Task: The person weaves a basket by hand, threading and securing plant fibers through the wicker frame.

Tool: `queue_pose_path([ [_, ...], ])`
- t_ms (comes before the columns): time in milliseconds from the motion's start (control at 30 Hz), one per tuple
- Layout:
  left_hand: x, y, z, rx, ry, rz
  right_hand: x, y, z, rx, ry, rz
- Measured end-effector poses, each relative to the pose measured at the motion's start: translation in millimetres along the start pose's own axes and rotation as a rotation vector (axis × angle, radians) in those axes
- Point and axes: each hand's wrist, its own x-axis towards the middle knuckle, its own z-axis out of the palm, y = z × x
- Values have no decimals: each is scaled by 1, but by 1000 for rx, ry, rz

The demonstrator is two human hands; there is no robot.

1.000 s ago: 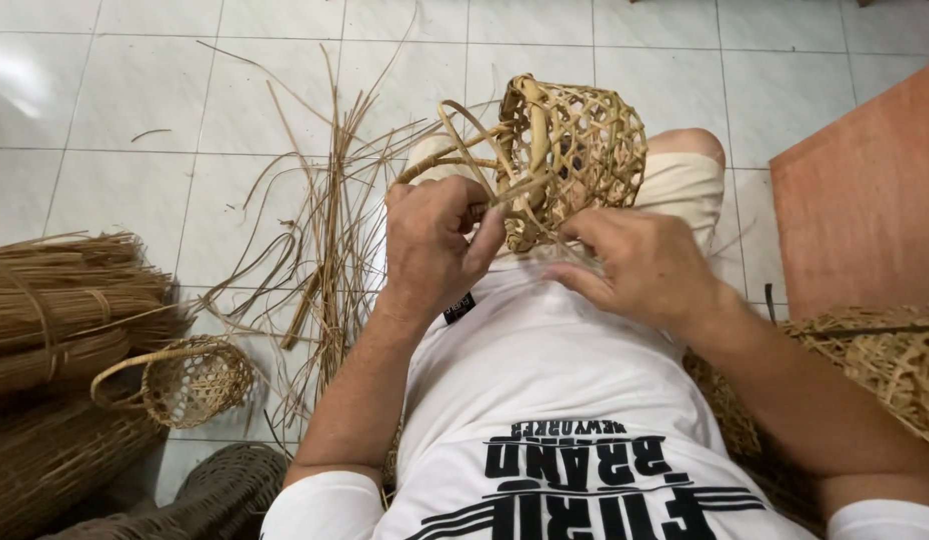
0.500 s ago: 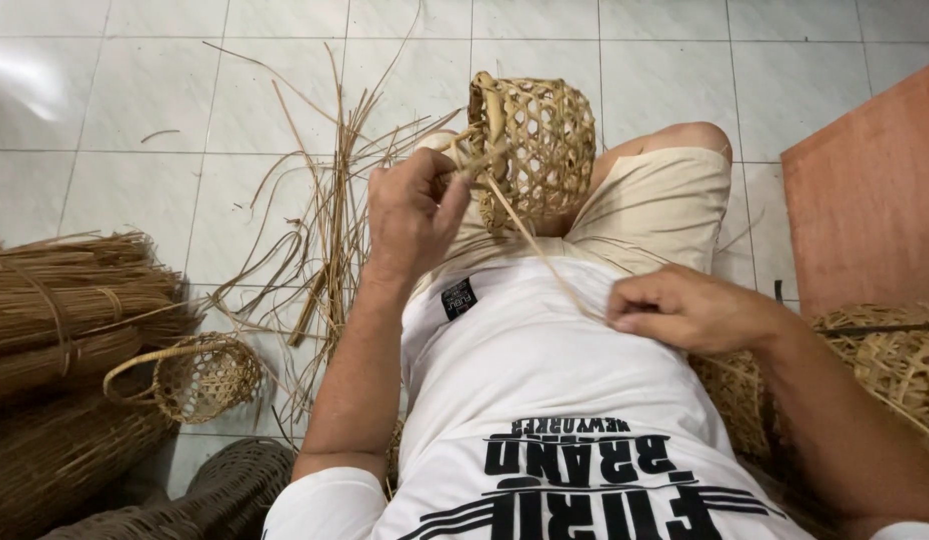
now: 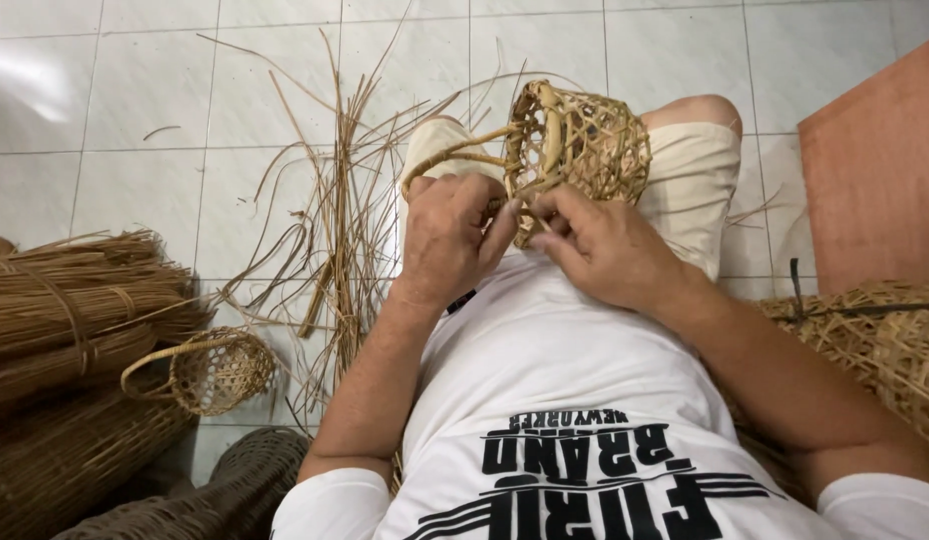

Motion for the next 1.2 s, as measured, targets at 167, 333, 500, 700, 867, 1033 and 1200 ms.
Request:
queue_pose_path([
  [167,-9,-7,3,-14,62,-40,-14,-13,9,253,83,-27],
  [333,-9,-4,-4,-116,85,-99,-23,-2,10,746,-48,23],
  [500,-2,7,-21,-193,31,-90,-13,13,20,1094,-164,-11],
  [700,-22,-12,-11,-146,19,-81,-15,6,18,1094,-179,10],
  [867,-11,2,-15,-68,-8,-55,-11,-9,19,913,-139,-22],
  [1033,-22,-17,-4,-150,-29,-81,-12,-12,13,1214,-209,100],
  [1200,-12,-5,-23,-292,-117,-232,-13,-12,16,1261,-267,131],
])
